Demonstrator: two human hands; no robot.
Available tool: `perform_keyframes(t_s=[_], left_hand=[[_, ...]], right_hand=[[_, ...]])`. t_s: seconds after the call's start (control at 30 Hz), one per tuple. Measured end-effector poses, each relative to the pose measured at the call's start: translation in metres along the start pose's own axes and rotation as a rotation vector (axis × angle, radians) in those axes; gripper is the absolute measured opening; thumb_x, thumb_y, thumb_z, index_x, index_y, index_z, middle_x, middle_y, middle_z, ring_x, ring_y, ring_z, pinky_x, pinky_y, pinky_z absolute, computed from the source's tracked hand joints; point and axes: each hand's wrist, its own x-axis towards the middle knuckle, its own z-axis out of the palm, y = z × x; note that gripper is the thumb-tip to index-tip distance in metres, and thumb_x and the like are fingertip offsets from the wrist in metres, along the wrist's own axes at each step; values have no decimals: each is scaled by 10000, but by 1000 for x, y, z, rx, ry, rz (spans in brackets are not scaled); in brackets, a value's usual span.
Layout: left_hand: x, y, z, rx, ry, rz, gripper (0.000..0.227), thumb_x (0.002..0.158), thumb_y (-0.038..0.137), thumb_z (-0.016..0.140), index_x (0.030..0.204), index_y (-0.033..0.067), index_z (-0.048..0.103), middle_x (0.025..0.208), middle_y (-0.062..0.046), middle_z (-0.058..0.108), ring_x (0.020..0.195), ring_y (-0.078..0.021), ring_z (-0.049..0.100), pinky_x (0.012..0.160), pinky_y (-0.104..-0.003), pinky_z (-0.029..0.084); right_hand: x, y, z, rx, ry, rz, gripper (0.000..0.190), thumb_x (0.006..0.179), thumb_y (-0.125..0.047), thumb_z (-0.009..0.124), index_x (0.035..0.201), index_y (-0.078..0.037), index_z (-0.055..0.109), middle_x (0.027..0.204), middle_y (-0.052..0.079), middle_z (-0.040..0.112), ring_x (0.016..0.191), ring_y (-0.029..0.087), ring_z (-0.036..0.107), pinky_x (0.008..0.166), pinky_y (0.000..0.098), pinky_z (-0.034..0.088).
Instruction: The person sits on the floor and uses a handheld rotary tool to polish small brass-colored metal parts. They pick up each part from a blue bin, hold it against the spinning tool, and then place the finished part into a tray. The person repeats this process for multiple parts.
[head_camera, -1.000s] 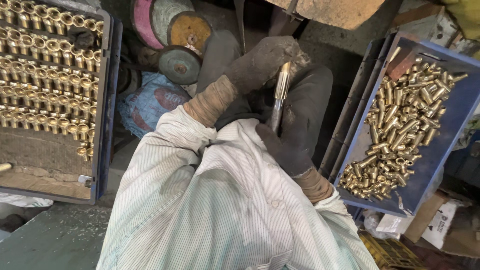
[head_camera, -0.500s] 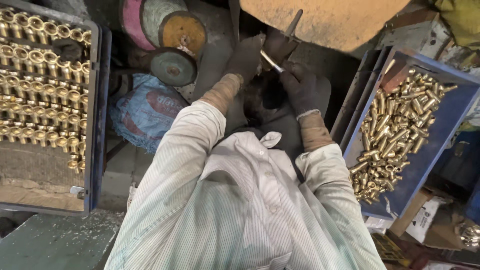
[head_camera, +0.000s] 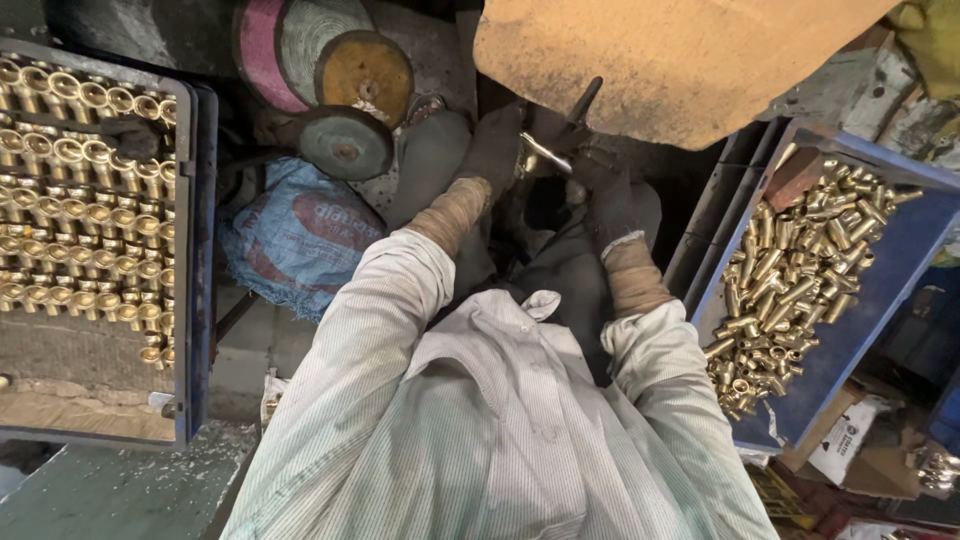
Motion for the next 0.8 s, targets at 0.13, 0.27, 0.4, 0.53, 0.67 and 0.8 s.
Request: perform_keyframes(t_s=[0.13,0.27,0.4,0.53,0.67,0.8], left_hand=[[0,23,-3,-537,5,-338,418,1032,339,440,1144,-8,645,1060,-246,690,996,-417,638,866,-477,511],[15,36,-11,-339,-8,-154,474,1089,396,427,1092,-22,653,950,-207,667,848,-301,608,770,-460,487],[15,46,-31,-311,-194,-308,537,1122,473,398,1028,-14,605,835,-164,605,691,-266,551,637,-416,438],[-20,69,-62,-476,-305,249,316,1100,320,429,1064,75,625,902,-40,683,781,-91,644,668,-304,537],[-43,122,-81,-841,-517,97,139,1061,152,529,982,73,611,880,-35,643,732,-101,635,619,-295,515],[-49,178,-108,-138,-213,982,94,1050,94,637,1004,24,594,902,-77,588,820,-214,633,698,-350,525]], right_hand=[[-20,-27,19,-49,181,30,410,1019,-309,470,914,-9,728,682,100,673,519,189,593,472,290,457],[-29,-58,40,2,315,107,276,965,-228,598,911,13,721,690,99,679,530,195,595,489,309,478],[-51,-70,56,16,176,127,272,969,-220,634,953,50,665,603,73,569,425,168,465,378,304,380],[-121,-60,89,-388,-43,20,500,837,-83,659,1326,2,602,756,46,657,519,163,568,459,283,463],[-196,-65,123,-921,-113,-637,655,864,-151,778,1425,82,531,862,83,645,707,188,621,645,330,523],[-212,-83,142,-1282,14,-1131,679,727,-331,862,1217,22,551,960,199,631,821,329,629,749,423,519]])
